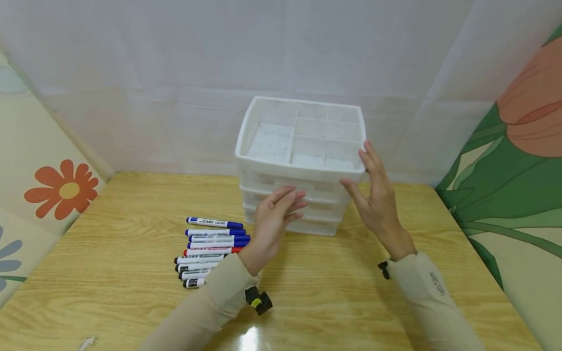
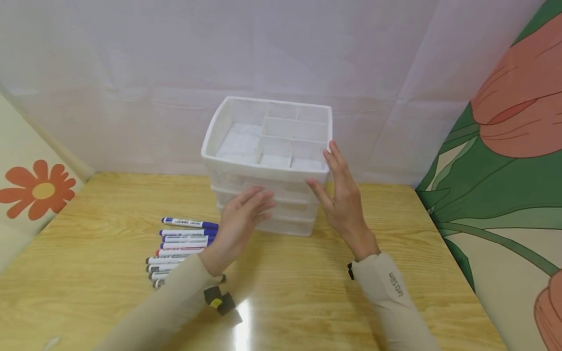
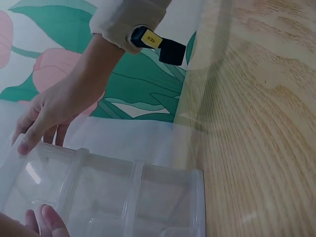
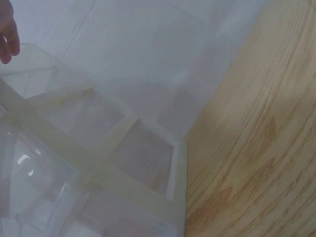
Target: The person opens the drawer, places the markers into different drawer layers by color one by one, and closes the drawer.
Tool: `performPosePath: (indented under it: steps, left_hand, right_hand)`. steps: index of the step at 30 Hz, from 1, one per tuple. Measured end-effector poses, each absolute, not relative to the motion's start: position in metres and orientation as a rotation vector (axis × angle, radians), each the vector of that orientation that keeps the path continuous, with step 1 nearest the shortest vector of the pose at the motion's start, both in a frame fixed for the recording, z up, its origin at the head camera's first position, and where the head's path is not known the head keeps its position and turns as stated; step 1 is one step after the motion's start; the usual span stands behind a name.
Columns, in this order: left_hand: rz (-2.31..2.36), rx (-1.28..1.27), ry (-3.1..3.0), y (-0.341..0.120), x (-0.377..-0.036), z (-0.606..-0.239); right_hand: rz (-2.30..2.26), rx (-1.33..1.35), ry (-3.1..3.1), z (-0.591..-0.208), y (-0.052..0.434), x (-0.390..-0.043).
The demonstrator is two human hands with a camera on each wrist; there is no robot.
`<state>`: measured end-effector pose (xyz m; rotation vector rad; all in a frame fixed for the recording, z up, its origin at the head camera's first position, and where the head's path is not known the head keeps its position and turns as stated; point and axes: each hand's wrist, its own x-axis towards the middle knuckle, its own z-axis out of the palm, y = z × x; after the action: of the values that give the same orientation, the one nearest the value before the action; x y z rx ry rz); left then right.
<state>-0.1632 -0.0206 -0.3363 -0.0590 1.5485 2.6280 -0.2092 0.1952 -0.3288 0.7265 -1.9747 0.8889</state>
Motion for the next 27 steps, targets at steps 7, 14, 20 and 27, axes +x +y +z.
performPosePath:
  steps: [7,14,20,27]
  left_hand:
    - [2.665,-0.107,1.534,-0.0175,-0.1661,-0.337]
    - [2.715,-0.137,1.494,-0.0144,-0.169,-0.337]
    - [2.711,-0.108,1.523,-0.0136,-0.1658,-0.3372]
    - [2.714,-0.097,1.528,-0.0125,-0.1606,-0.3384]
  right_hand:
    - [0.878,0.708,-1.98,-0.3268,0.1961,-0.2077]
    - [0.883,0.72,-1.968,-0.3254,0.1964,-0.2074]
    - [0.909,0.743,-1.971,-0.3219,0.2006,-0.2056]
    - [0.934,0.739,-1.969,-0.3205,0.2033,-0.2065]
